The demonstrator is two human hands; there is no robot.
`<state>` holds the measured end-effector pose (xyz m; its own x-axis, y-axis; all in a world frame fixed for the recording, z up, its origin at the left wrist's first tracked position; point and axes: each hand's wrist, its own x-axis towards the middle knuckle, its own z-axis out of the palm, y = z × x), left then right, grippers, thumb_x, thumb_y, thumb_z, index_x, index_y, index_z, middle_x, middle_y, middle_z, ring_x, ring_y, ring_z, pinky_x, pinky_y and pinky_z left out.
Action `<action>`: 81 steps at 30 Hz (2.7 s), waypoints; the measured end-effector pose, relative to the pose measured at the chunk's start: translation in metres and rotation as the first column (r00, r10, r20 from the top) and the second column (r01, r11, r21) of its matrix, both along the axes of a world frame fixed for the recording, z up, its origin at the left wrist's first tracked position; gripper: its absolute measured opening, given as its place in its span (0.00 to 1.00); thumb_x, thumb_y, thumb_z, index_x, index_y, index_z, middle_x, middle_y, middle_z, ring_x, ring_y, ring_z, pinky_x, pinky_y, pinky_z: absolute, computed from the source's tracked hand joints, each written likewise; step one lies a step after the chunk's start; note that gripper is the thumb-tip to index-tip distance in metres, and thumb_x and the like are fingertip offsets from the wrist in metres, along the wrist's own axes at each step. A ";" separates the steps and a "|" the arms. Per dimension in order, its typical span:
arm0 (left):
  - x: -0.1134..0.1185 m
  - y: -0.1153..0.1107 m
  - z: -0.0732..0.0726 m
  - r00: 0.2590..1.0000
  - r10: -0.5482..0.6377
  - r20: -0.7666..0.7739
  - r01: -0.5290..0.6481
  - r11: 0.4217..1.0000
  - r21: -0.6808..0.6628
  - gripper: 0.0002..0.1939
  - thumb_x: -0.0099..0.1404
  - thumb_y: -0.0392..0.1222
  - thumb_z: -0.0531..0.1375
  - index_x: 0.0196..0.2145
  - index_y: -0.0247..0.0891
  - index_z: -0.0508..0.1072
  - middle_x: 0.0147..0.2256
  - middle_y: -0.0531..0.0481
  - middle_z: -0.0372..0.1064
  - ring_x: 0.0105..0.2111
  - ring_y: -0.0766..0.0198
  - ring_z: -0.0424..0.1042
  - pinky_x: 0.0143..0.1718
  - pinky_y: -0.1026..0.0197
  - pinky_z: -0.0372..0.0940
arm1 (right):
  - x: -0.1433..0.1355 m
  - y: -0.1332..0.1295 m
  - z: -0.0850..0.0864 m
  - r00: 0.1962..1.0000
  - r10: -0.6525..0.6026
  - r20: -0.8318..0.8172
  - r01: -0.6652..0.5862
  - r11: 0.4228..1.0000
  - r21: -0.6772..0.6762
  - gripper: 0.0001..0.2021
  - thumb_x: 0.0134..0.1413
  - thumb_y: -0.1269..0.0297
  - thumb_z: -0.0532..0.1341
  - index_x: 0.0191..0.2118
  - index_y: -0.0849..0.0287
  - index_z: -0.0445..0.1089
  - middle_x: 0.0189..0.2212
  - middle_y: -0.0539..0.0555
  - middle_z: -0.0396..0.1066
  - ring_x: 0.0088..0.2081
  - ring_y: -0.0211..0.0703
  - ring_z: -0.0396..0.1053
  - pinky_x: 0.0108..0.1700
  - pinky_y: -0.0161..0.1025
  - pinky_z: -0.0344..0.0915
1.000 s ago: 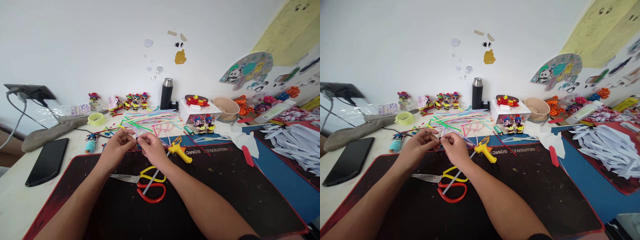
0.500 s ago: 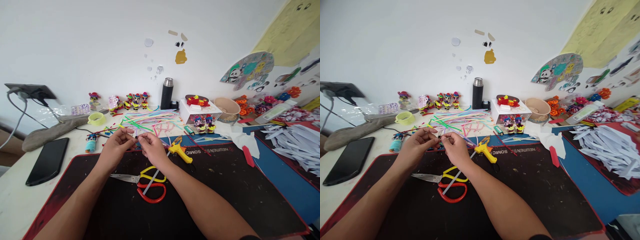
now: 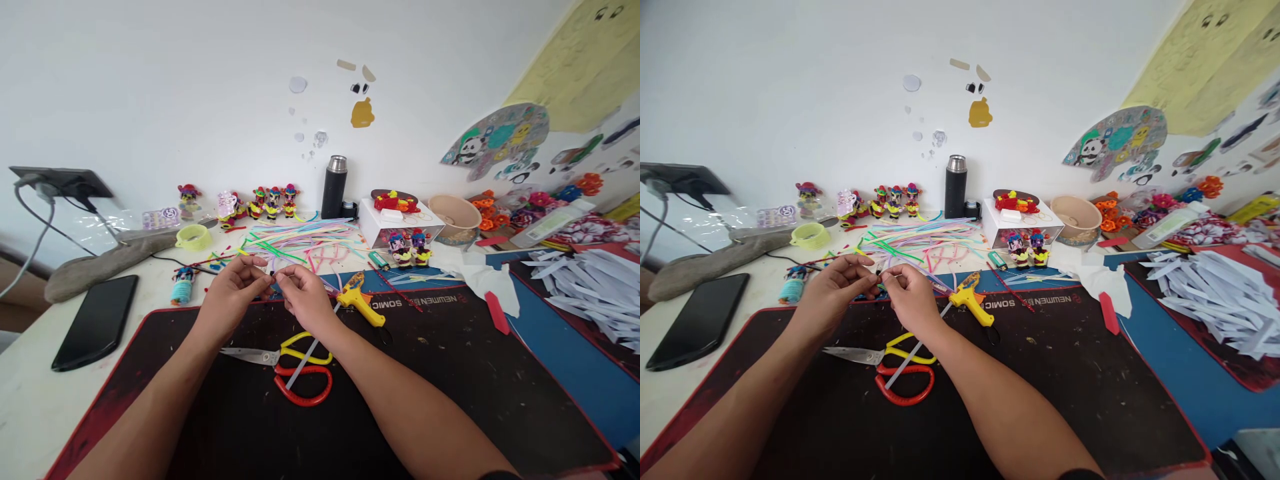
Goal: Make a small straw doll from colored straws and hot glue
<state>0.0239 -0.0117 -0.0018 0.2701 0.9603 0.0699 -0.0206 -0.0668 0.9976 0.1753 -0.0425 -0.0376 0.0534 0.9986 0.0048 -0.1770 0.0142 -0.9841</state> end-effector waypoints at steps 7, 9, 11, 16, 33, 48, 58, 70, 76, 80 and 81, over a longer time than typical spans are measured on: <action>0.000 0.000 0.001 1.000 0.001 0.009 -0.002 1.000 0.008 0.20 0.57 0.47 0.73 0.43 0.40 0.72 0.26 0.55 0.75 0.28 0.59 0.76 0.36 0.57 0.71 | 0.000 0.000 0.004 0.998 -0.020 -0.054 0.020 1.000 0.001 0.15 0.58 0.49 0.67 0.38 0.55 0.70 0.20 0.42 0.59 0.17 0.32 0.54 0.18 0.32 0.53; 0.001 0.000 0.002 1.000 0.014 0.013 -0.014 1.000 0.009 0.20 0.56 0.48 0.73 0.43 0.41 0.72 0.26 0.55 0.75 0.28 0.59 0.76 0.36 0.56 0.71 | 0.001 0.000 0.005 0.998 -0.022 -0.054 0.022 1.000 0.000 0.16 0.58 0.48 0.67 0.38 0.55 0.70 0.19 0.41 0.59 0.17 0.32 0.54 0.18 0.32 0.53; 0.001 0.000 0.003 1.000 0.019 0.008 -0.020 1.000 0.012 0.21 0.56 0.48 0.73 0.43 0.41 0.72 0.27 0.55 0.75 0.28 0.59 0.76 0.36 0.56 0.71 | 0.001 0.000 0.005 0.999 -0.020 -0.044 0.020 1.000 0.001 0.16 0.58 0.47 0.67 0.38 0.55 0.70 0.19 0.41 0.59 0.17 0.32 0.54 0.18 0.32 0.53; 0.000 0.000 0.002 1.000 0.012 0.019 -0.012 1.000 0.011 0.22 0.56 0.48 0.73 0.43 0.40 0.71 0.27 0.55 0.75 0.28 0.60 0.76 0.36 0.56 0.71 | 0.001 0.000 0.003 1.000 -0.013 -0.022 0.013 1.000 0.002 0.16 0.58 0.46 0.67 0.38 0.55 0.70 0.19 0.42 0.59 0.17 0.32 0.55 0.18 0.32 0.52; 0.001 0.000 0.001 1.000 0.016 0.001 -0.016 1.000 0.021 0.23 0.56 0.49 0.73 0.44 0.41 0.71 0.27 0.55 0.75 0.29 0.59 0.76 0.37 0.56 0.72 | 0.000 -0.001 0.005 1.000 -0.011 -0.024 0.011 1.000 0.006 0.15 0.59 0.48 0.66 0.37 0.55 0.69 0.20 0.42 0.60 0.17 0.32 0.55 0.18 0.32 0.54; 0.001 -0.001 -0.002 0.998 -0.051 -0.030 0.052 0.998 0.042 0.21 0.59 0.46 0.72 0.46 0.41 0.70 0.29 0.55 0.76 0.30 0.61 0.75 0.35 0.59 0.69 | 0.002 -0.001 0.005 1.000 -0.021 -0.013 0.021 1.000 0.012 0.15 0.58 0.49 0.68 0.35 0.55 0.69 0.20 0.43 0.62 0.18 0.33 0.56 0.19 0.32 0.54; 0.000 -0.001 -0.002 0.997 -0.074 -0.011 0.074 0.997 0.027 0.19 0.60 0.45 0.72 0.46 0.41 0.71 0.32 0.55 0.76 0.33 0.61 0.76 0.38 0.58 0.71 | 0.003 0.000 0.006 0.999 -0.025 -0.040 0.026 0.999 0.024 0.15 0.58 0.50 0.67 0.34 0.56 0.68 0.19 0.42 0.61 0.16 0.32 0.55 0.18 0.32 0.53; 0.000 0.000 -0.002 0.998 -0.059 0.029 0.059 0.998 0.007 0.19 0.58 0.45 0.74 0.44 0.41 0.74 0.33 0.53 0.76 0.34 0.61 0.76 0.40 0.57 0.73 | 0.003 -0.001 0.007 0.999 -0.040 -0.029 0.040 0.999 0.017 0.12 0.58 0.53 0.67 0.33 0.56 0.68 0.19 0.42 0.60 0.16 0.32 0.56 0.19 0.32 0.53; 0.001 -0.001 0.000 0.998 -0.050 0.043 0.051 0.999 -0.003 0.19 0.57 0.45 0.74 0.43 0.40 0.75 0.32 0.53 0.76 0.34 0.61 0.76 0.39 0.57 0.73 | 0.003 -0.001 0.004 0.999 -0.037 -0.018 0.038 0.999 0.024 0.13 0.59 0.53 0.66 0.34 0.55 0.68 0.19 0.42 0.61 0.17 0.32 0.56 0.20 0.32 0.54; 0.000 -0.001 0.000 0.999 -0.045 0.031 0.045 0.999 0.000 0.19 0.57 0.45 0.74 0.43 0.40 0.75 0.32 0.53 0.76 0.34 0.61 0.76 0.40 0.57 0.72 | 0.002 -0.001 0.004 0.999 -0.040 -0.013 0.040 0.999 0.032 0.12 0.59 0.53 0.66 0.34 0.55 0.68 0.19 0.42 0.61 0.17 0.32 0.56 0.20 0.32 0.54; 0.000 -0.001 0.000 0.999 -0.043 0.028 0.043 0.999 0.001 0.19 0.57 0.45 0.74 0.43 0.40 0.75 0.32 0.53 0.76 0.34 0.61 0.76 0.40 0.57 0.72 | 0.002 -0.001 0.004 0.999 -0.040 -0.009 0.041 0.999 0.031 0.12 0.59 0.53 0.66 0.34 0.55 0.68 0.19 0.42 0.61 0.17 0.33 0.56 0.20 0.32 0.54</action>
<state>0.0240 -0.0129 -0.0019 0.3091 0.9478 0.0787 -0.0513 -0.0661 0.9965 0.1776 -0.0432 -0.0333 0.0940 0.9949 0.0353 -0.1841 0.0523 -0.9815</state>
